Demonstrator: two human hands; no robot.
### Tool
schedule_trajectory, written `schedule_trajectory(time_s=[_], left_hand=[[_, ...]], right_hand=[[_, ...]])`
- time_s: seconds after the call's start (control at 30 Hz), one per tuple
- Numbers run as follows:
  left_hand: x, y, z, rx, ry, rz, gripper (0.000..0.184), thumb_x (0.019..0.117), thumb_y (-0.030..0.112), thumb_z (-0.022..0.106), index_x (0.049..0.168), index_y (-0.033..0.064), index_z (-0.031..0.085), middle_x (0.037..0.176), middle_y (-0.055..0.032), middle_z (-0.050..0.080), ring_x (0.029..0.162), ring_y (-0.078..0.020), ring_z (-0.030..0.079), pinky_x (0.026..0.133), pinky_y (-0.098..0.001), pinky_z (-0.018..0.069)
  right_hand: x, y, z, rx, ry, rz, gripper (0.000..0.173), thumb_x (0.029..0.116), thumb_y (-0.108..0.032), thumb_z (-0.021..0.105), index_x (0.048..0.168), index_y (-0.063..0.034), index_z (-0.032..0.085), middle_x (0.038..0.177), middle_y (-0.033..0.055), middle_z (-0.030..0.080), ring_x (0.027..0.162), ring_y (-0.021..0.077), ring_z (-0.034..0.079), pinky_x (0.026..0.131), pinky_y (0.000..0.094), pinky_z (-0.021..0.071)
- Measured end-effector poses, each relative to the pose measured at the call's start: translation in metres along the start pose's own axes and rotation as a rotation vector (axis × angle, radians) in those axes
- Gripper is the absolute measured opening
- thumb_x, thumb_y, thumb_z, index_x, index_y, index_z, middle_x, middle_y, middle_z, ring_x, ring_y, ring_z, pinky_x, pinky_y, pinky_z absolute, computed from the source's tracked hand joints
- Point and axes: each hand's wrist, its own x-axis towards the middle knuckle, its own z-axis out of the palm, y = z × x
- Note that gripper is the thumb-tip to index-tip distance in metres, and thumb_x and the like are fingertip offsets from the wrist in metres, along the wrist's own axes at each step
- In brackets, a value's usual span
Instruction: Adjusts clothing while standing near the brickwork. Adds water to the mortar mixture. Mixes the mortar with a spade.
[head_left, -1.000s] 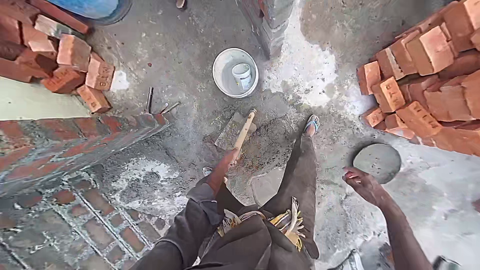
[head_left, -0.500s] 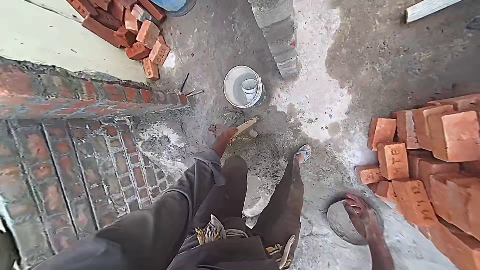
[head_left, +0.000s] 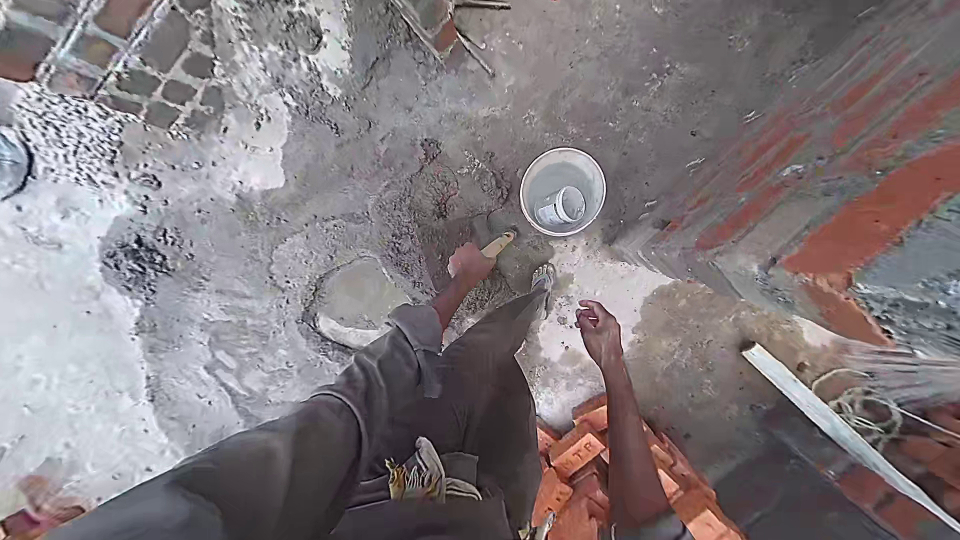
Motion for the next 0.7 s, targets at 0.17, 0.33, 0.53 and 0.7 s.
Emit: schedule_trajectory(time_s=[0.17,0.33,0.53,0.7], left_hand=[[0.054,-0.01,0.006,-0.168,-0.554,-0.231,0.038,0.0889,0.036,0.067,0.114,0.0087,0.07,0.114,-0.0199,0.07,0.109,-0.0392,0.068,0.086,-0.0632,0.0538],[0.052,0.005,-0.005,-0.284,-0.651,-0.358,0.039,0.0988,0.035,0.054,0.125,0.0082,0.066,0.123,-0.0178,0.068,0.112,-0.0374,0.067,0.089,-0.0604,0.0542],[0.051,0.029,-0.001,-0.467,-0.717,-0.42,0.04,0.0959,0.024,0.059,0.132,0.0065,0.061,0.13,-0.0198,0.062,0.101,-0.0398,0.068,0.077,-0.0586,0.0569],[0.058,0.013,0.0,-0.584,-0.681,-0.48,0.04,0.0966,0.027,0.062,0.128,0.0033,0.062,0.129,-0.0227,0.062,0.106,-0.0427,0.067,0.079,-0.0614,0.0566]], right_hand=[[0.234,-0.037,0.01,-0.06,0.013,0.036,0.032,0.1049,-0.021,0.056,0.129,-0.0016,0.063,0.116,0.0184,0.07,0.085,0.0253,0.074,0.077,0.0442,0.0634],[0.394,-0.011,0.074,0.028,-0.055,0.316,0.06,0.1095,-0.037,0.047,0.157,-0.0064,0.026,0.126,0.0223,0.058,0.081,0.023,0.071,0.068,0.0374,0.0622],[0.452,0.033,0.067,0.024,-0.106,0.407,0.056,0.1105,-0.047,0.04,0.153,-0.0106,0.036,0.133,0.0182,0.058,0.102,0.0253,0.068,0.08,0.0417,0.0602],[0.422,-0.01,0.044,-0.538,-0.076,0.001,0.046,0.1051,-0.037,0.057,0.118,0.0064,0.066,0.113,0.0269,0.067,0.098,0.0334,0.067,0.09,0.0537,0.0529]])
